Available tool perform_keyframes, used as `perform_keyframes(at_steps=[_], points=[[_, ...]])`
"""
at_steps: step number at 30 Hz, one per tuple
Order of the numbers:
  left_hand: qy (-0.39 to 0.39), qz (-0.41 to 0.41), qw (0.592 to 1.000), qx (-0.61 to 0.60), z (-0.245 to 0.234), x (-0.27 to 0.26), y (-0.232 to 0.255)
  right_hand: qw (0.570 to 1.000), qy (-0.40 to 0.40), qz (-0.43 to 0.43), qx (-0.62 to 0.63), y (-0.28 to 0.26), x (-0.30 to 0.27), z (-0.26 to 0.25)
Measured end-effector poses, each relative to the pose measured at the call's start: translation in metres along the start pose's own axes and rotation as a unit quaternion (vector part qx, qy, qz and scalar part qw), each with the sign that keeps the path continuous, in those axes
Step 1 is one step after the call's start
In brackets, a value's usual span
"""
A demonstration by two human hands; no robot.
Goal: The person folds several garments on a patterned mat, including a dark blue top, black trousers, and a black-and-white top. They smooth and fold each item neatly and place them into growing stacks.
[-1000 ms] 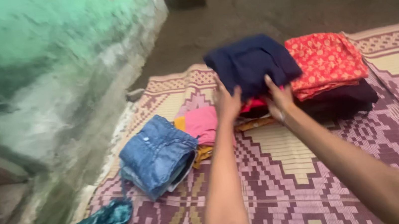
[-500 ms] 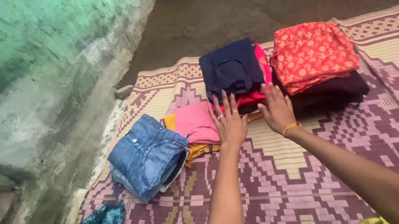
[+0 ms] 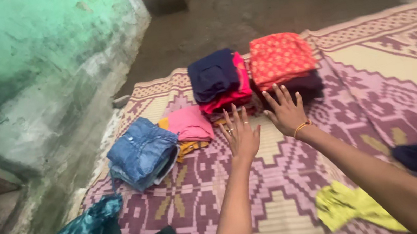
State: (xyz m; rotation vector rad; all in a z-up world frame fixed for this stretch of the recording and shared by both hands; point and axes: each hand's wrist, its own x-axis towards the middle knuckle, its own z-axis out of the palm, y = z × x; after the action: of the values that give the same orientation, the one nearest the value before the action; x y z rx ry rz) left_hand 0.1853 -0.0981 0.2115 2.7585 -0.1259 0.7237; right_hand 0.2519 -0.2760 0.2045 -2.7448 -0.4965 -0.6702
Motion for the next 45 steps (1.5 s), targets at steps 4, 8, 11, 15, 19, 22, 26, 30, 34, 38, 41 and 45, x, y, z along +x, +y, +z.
perform_keyframes(at_steps=[4,8,11,15,19,22,26,30,34,38,41,45], points=[[-0.031,0.014,0.999,-0.02,0.003,-0.029,0.056,0.999,0.01,0.036,-0.008,0.036,-0.046,-0.038],[-0.06,0.051,0.997,-0.027,0.013,-0.039,0.13,0.996,0.025,0.082,-0.04,0.095,-0.095,-0.077],[-0.057,0.089,0.992,-0.063,0.032,-0.045,0.201,0.988,0.029,0.141,-0.05,0.16,-0.137,-0.105],[-0.089,0.149,0.979,-0.112,0.06,-0.07,0.298,0.969,0.06,0.214,-0.108,0.254,-0.218,-0.137],[-0.139,0.181,0.962,-0.15,0.086,-0.104,0.394,0.937,0.038,0.329,-0.114,0.344,-0.316,-0.163],[-0.192,0.206,0.942,-0.185,0.103,-0.141,0.454,0.912,0.038,0.386,-0.131,0.397,-0.399,-0.176],[-0.241,0.262,0.91,-0.213,0.126,-0.188,0.512,0.868,0.011,0.471,-0.158,0.445,-0.504,-0.188],[-0.233,0.318,0.892,-0.223,0.143,-0.236,0.553,0.811,-0.035,0.568,-0.138,0.46,-0.59,-0.204],[-0.346,0.312,0.848,-0.251,0.151,-0.276,0.574,0.804,-0.041,0.58,-0.125,0.427,-0.663,-0.217],[-0.475,0.316,0.785,-0.242,0.154,-0.315,0.586,0.84,0.058,0.515,-0.161,0.382,-0.686,-0.222],[-0.49,0.367,0.762,-0.21,0.153,-0.342,0.593,0.836,0.15,0.509,-0.141,0.355,-0.684,-0.236],[-0.524,0.393,0.721,-0.226,0.151,-0.381,0.593,0.807,0.137,0.56,-0.13,0.332,-0.685,-0.263]])
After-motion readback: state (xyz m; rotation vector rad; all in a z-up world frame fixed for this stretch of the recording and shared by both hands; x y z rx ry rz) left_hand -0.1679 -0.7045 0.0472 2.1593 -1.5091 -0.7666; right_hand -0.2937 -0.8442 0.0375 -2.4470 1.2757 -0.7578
